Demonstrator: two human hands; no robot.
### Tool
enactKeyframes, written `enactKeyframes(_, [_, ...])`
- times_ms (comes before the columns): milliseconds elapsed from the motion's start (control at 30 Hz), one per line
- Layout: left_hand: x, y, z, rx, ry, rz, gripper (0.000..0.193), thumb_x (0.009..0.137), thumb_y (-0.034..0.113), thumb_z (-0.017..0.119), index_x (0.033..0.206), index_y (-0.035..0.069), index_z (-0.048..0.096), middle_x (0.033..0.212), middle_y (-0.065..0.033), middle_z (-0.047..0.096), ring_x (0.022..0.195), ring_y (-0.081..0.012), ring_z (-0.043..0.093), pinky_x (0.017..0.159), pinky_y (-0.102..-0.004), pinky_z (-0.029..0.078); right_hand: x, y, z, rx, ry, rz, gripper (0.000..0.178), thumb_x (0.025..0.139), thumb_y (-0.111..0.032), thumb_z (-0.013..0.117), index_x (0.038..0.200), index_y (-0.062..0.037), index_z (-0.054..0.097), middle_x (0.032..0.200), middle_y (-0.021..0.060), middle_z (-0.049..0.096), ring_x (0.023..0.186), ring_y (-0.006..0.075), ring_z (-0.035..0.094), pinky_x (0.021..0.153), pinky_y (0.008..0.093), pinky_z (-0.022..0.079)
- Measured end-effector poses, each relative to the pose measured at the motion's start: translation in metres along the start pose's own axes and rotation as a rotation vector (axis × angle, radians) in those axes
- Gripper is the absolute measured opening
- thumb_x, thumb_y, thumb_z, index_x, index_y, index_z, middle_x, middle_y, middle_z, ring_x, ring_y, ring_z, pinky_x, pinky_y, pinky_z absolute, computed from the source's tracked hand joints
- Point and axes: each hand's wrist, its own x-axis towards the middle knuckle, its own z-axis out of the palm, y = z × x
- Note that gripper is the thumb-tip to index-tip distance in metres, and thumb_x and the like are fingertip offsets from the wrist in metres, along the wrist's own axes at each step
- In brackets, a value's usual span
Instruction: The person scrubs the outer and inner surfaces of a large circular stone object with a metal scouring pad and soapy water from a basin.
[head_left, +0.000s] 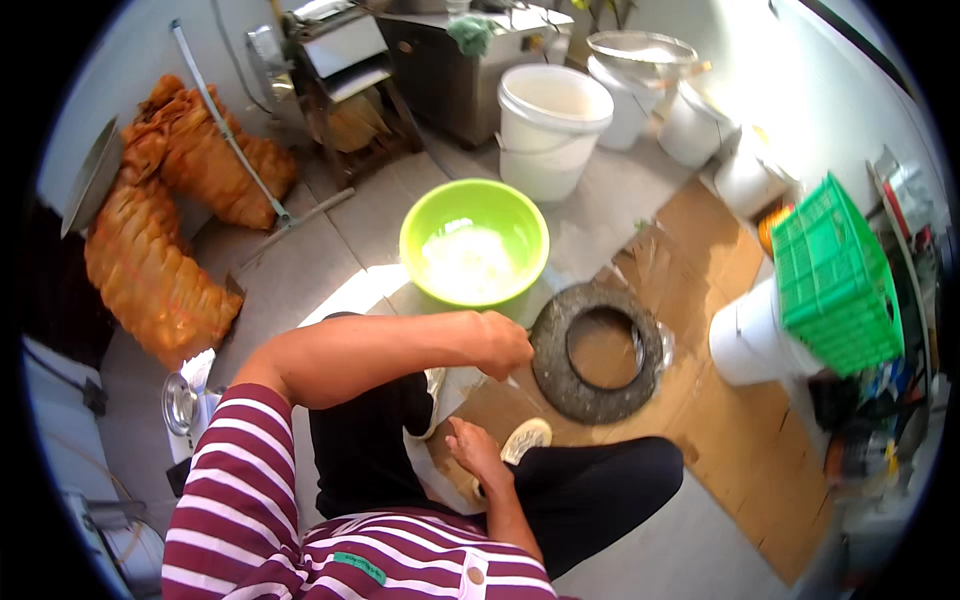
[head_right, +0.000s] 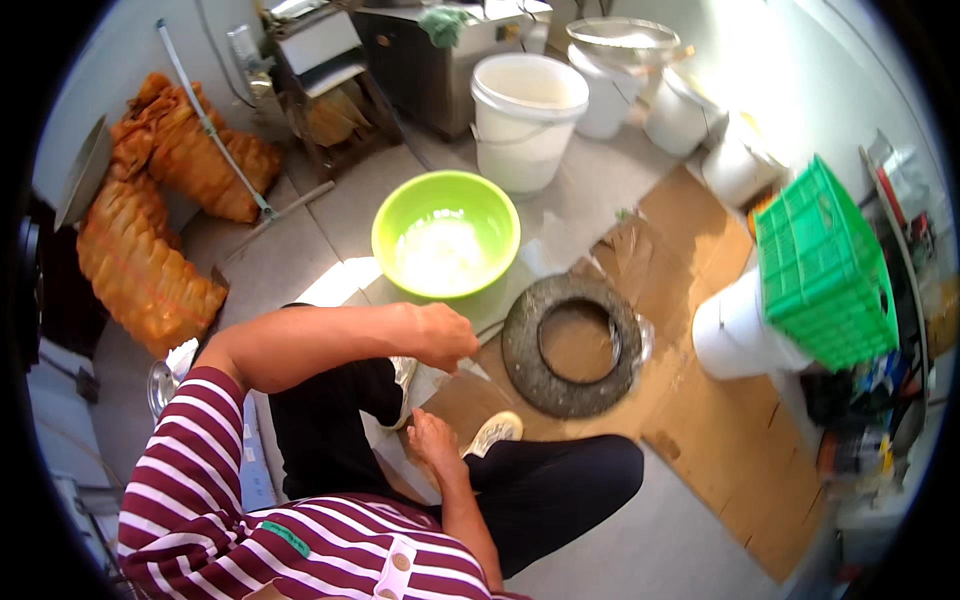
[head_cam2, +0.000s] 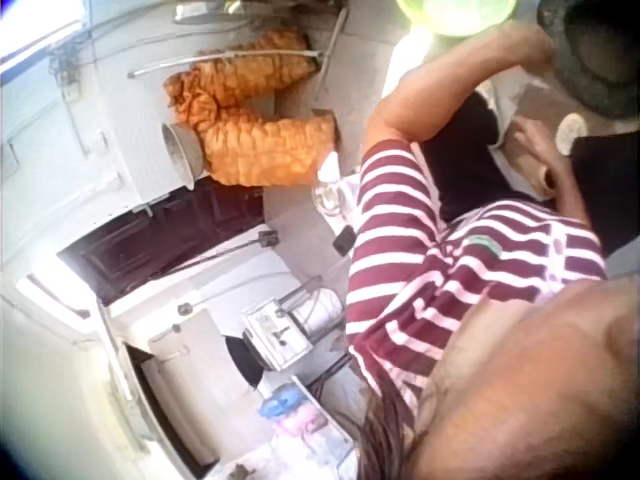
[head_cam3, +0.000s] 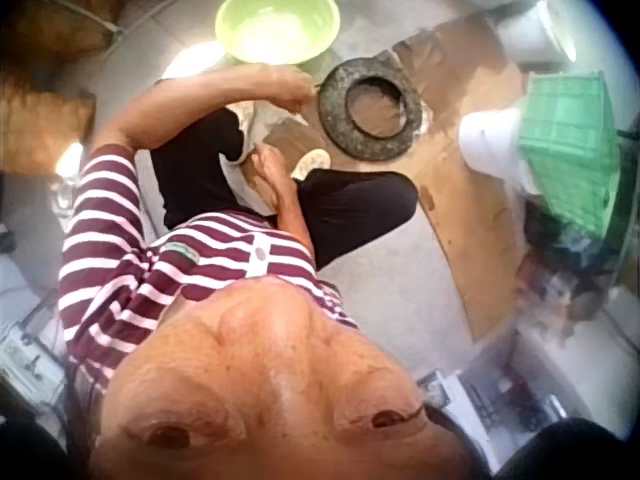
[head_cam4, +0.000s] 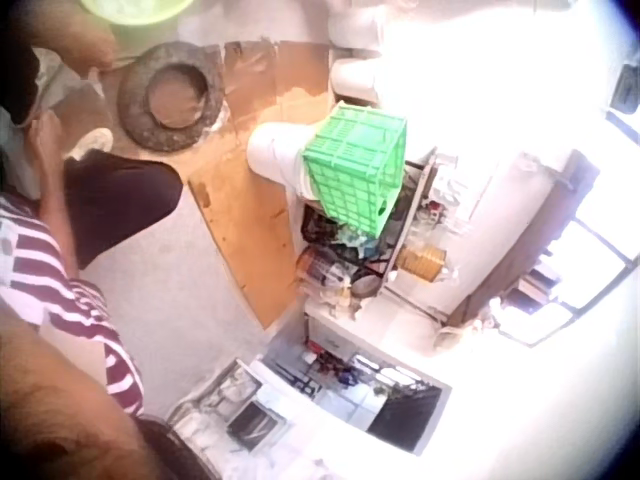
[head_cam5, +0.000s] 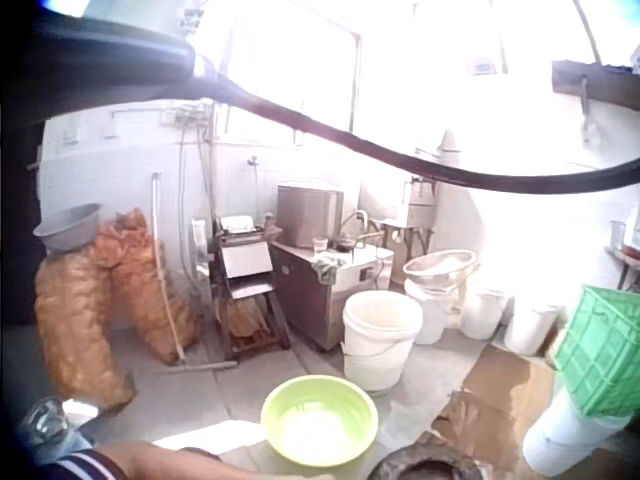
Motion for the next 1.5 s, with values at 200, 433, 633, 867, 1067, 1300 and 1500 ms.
enactKeyframes(200, [-0.014, -0.004, 0.016, -0.134, 0.1, 0.119, 0.031, 0.084, 0.026, 0.067, 0.101, 0.0, 0.065, 0.089, -0.0167, 0.069, 0.09, -0.0337, 0.068, 0.076, -0.044, 0.054, 0.003, -0.007, 0.008, 0.011, -0.011, 0.073, 0.024, 0.088, -0.02, 0.059, 0.104, -0.0036, 0.052, 0.095, 0.0206, 0.063, 0.096, 0.0412, 0.061, 0.081, 0.0512, 0.048])
enactKeyframes(433, [-0.014, 0.003, 0.005, -0.036, -0.08, 0.074, 0.038, 0.086, 0.027, 0.066, 0.112, 0.0, 0.059, 0.096, -0.0151, 0.066, 0.09, -0.0333, 0.066, 0.077, -0.0429, 0.053, 0.004, -0.019, -0.002, 0.047, -0.042, 0.096, 0.024, 0.088, -0.019, 0.059, 0.101, -0.0012, 0.052, 0.097, 0.0216, 0.063, 0.099, 0.0402, 0.061, 0.082, 0.0496, 0.049])
enactKeyframes(633, [-0.011, 0.002, 0.01, -0.033, -0.061, 0.088, 0.038, 0.085, 0.027, 0.066, 0.11, 0.0, 0.06, 0.095, -0.0156, 0.067, 0.09, -0.0329, 0.067, 0.076, -0.0424, 0.053, 0.005, -0.022, -0.004, 0.04, -0.056, 0.109, 0.025, 0.087, -0.019, 0.06, 0.103, -0.0013, 0.053, 0.098, 0.0213, 0.064, 0.099, 0.0398, 0.061, 0.082, 0.0496, 0.048])
enactKeyframes(867, [0.004, 0.013, 0.022, 0.035, -0.124, 0.083, 0.03, 0.083, 0.025, 0.064, 0.101, 0.002, 0.066, 0.094, -0.0145, 0.069, 0.089, -0.0306, 0.069, 0.074, -0.0426, 0.054, 0.007, -0.019, -0.009, -0.02, -0.09, 0.074, 0.028, 0.087, -0.02, 0.06, 0.107, -0.0023, 0.053, 0.098, 0.0212, 0.064, 0.097, 0.0395, 0.061, 0.082, 0.0497, 0.048])
enactKeyframes(1067, [0.005, 0.028, 0.02, 0.042, -0.134, 0.119, 0.021, 0.083, 0.021, 0.056, 0.09, 0.006, 0.069, 0.083, -0.0116, 0.071, 0.084, -0.0287, 0.07, 0.07, -0.0441, 0.054, -0.001, -0.016, -0.016, -0.038, -0.063, 0.008, 0.037, 0.088, -0.022, 0.059, 0.118, -0.0027, 0.051, 0.099, 0.0214, 0.063, 0.097, 0.0398, 0.061, 0.081, 0.0485, 0.048])
enactKeyframes(1300, [0.011, 0.025, 0.045, 0.064, -0.104, 0.162, 0.021, 0.084, 0.024, 0.055, 0.086, 0.007, 0.069, 0.085, -0.0103, 0.072, 0.083, -0.0276, 0.07, 0.068, -0.0432, 0.054, -0.017, -0.025, -0.035, -0.083, -0.033, 0.036, 0.042, 0.09, -0.023, 0.058, 0.126, -0.0025, 0.052, 0.107, 0.0205, 0.063, 0.098, 0.0385, 0.061, 0.082, 0.0468, 0.049])
enactKeyframes(1500, [-0.001, 0.031, 0.015, 0.018, -0.132, 0.123, 0.022, 0.083, 0.022, 0.06, 0.092, 0.005, 0.071, 0.09, -0.0123, 0.072, 0.088, -0.0293, 0.07, 0.072, -0.0419, 0.055, -0.067, -0.058, -0.112, -0.152, 0.002, -0.045, 0.044, 0.089, -0.022, 0.062, 0.127, -0.002, 0.051, 0.107, 0.0203, 0.063, 0.1, 0.0369, 0.061, 0.083, 0.0434, 0.05])
